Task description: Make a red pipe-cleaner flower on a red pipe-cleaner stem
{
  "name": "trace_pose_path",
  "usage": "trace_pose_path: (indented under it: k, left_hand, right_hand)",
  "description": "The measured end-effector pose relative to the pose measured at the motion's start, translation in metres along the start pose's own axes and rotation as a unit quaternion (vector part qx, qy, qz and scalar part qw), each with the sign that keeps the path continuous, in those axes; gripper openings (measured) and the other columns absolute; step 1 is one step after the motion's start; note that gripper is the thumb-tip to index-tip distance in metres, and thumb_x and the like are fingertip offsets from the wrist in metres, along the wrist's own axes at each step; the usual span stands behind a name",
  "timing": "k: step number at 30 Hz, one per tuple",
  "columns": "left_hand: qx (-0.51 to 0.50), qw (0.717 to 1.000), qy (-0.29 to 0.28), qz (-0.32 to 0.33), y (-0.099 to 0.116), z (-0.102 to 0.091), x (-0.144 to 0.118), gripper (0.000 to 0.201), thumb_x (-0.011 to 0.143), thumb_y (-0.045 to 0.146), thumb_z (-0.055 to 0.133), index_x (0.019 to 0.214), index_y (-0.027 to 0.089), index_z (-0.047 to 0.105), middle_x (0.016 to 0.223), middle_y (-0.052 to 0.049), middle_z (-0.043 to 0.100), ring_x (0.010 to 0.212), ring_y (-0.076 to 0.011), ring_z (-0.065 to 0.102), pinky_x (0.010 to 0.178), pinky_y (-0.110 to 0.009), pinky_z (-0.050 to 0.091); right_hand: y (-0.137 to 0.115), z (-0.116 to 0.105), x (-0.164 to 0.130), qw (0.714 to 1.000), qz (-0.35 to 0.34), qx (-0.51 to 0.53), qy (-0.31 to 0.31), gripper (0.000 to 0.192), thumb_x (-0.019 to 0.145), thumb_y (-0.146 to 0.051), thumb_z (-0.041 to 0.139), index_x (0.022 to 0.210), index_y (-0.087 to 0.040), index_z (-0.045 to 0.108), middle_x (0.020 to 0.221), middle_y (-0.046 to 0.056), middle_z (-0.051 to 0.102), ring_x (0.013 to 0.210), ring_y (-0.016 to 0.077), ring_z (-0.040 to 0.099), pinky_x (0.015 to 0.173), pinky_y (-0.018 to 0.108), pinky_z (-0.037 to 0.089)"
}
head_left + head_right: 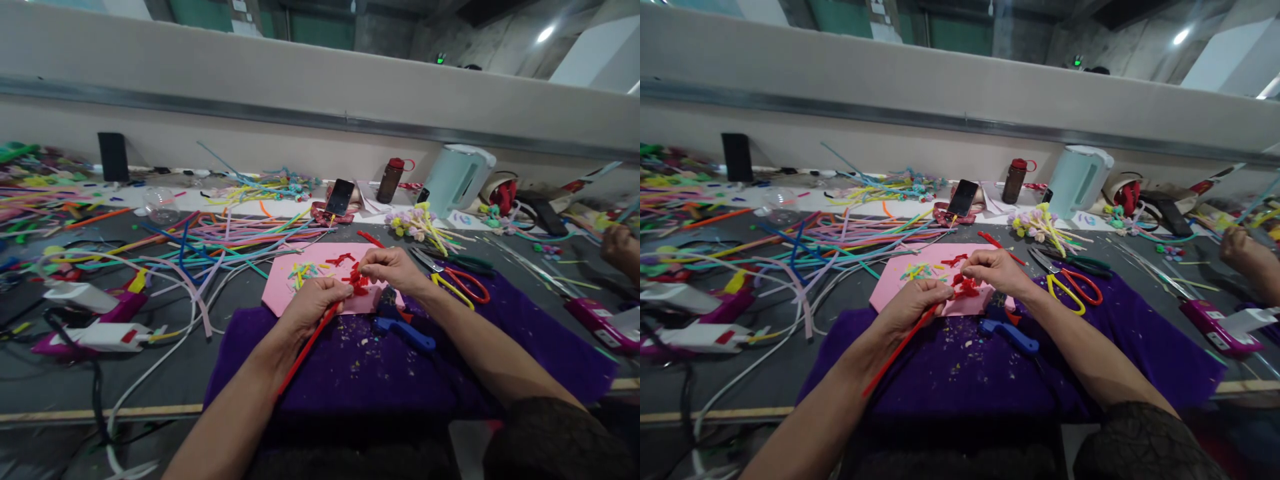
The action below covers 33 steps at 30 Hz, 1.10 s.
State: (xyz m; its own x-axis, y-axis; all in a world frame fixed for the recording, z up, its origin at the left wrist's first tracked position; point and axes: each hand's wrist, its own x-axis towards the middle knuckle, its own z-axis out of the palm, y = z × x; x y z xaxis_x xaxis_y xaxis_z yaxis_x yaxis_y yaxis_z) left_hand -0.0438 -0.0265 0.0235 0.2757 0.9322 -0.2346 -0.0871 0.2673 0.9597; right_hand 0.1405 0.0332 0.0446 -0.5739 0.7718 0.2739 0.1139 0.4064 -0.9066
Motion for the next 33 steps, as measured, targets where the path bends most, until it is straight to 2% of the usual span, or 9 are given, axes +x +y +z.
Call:
trace_pose_path:
  k: [11, 23, 33]
  left_hand:
    - [0.01, 1.0, 0.0, 0.013, -0.003, -0.001, 0.002, 0.026, 0.065, 0.035, 0.064, 0.057, 0.013, 0.053, 0.04, 0.003, 0.049, 0.032, -0.0036, 0.03, 0.036, -0.02, 0.017]
    - [0.067, 0.998, 0.009, 0.0, 0.004, 0.0, -0.001, 0.023, 0.065, 0.035, 0.062, 0.063, 0.012, 0.058, 0.039, 0.005, 0.046, 0.031, -0.0032, 0.029, 0.036, -0.02, 0.018]
    - [0.029, 0.999, -0.04, -0.014, 0.005, -0.002, 0.0, 0.025, 0.07, 0.036, 0.057, 0.071, 0.011, 0.06, 0.039, 0.006, 0.042, 0.029, -0.0027, 0.025, 0.033, -0.019, 0.014]
  right_hand:
    - [0.002, -0.003, 0.0, 0.998, -0.003, -0.038, -0.044, 0.02, 0.076, -0.031, 0.059, 0.074, -0.011, 0.063, 0.062, 0.0, 0.057, 0.052, 0.0082, 0.048, 0.049, 0.02, 0.038]
    - [0.0, -0.012, 0.0, 0.991, 0.077, -0.044, -0.1, 0.023, 0.074, -0.035, 0.058, 0.073, -0.012, 0.06, 0.054, -0.004, 0.047, 0.048, 0.006, 0.039, 0.046, 0.018, 0.031]
    - [0.003, -0.015, 0.001, 0.985, 0.12, 0.016, -0.126, 0.026, 0.072, -0.038, 0.06, 0.067, -0.013, 0.057, 0.052, -0.006, 0.042, 0.044, 0.0049, 0.034, 0.043, 0.019, 0.029]
